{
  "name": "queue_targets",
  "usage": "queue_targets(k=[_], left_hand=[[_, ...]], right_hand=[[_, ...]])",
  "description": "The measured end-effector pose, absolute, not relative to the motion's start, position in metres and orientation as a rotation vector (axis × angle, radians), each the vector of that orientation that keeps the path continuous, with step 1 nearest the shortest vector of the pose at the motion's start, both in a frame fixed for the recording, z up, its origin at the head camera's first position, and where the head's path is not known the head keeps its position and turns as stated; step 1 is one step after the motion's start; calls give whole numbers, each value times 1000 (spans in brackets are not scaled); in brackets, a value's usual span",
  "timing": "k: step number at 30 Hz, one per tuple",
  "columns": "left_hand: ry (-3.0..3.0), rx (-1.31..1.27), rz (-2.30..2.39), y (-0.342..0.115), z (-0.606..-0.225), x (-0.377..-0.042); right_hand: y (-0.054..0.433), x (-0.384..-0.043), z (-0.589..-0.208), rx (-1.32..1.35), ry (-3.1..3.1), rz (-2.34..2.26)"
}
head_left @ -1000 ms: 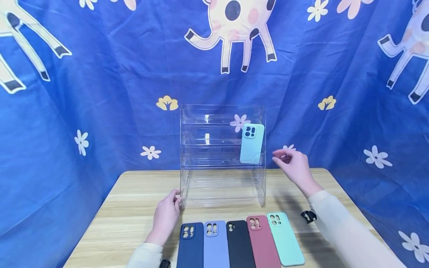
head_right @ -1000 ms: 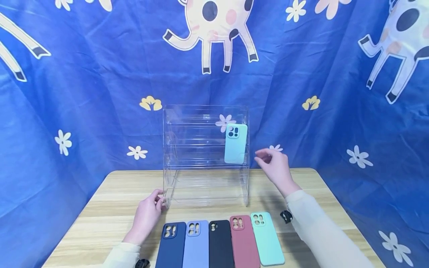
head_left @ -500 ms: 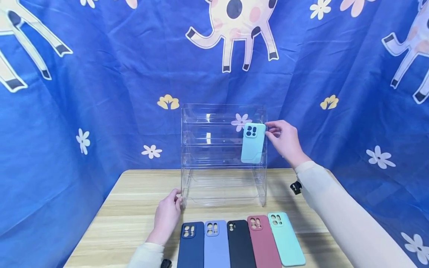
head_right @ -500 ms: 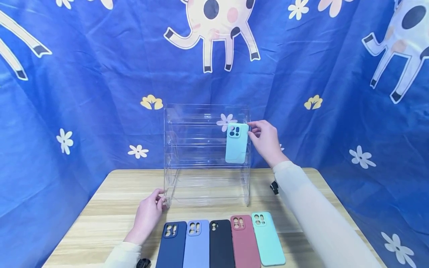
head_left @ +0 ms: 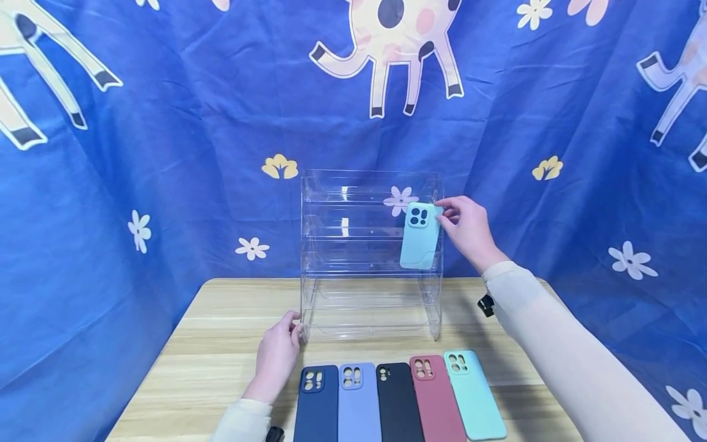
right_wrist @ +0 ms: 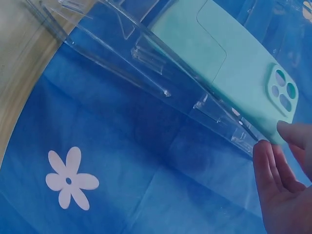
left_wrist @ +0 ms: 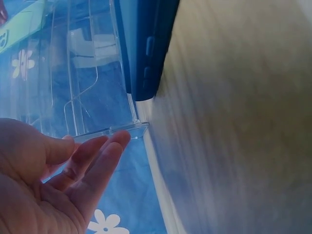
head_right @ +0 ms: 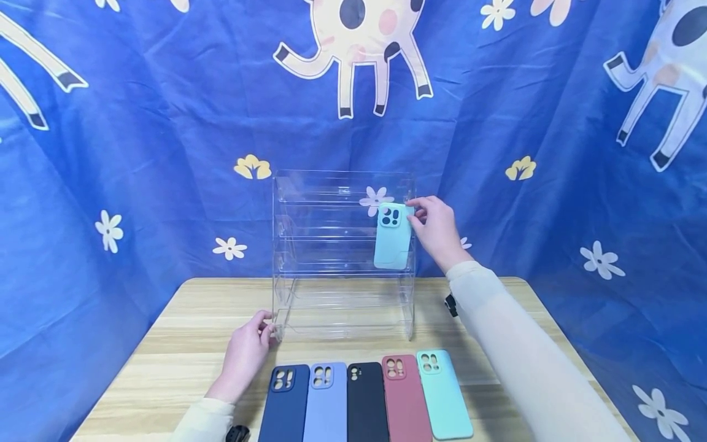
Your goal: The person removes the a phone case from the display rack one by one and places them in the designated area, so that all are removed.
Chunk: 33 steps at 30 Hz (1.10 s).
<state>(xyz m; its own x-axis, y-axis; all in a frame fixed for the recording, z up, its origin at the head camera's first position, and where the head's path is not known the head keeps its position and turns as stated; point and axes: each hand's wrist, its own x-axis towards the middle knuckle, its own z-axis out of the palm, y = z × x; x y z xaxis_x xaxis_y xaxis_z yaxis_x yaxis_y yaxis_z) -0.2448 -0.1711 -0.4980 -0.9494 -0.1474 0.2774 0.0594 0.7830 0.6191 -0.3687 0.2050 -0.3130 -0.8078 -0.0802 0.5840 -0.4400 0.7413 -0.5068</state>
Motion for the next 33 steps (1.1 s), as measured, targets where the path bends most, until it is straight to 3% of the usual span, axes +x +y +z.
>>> queue_targets(k=[33], left_hand=[[-2672,69,-932,-171,-497,-245]], right_hand=[[227,-331,-307,358,-2106,1277]])
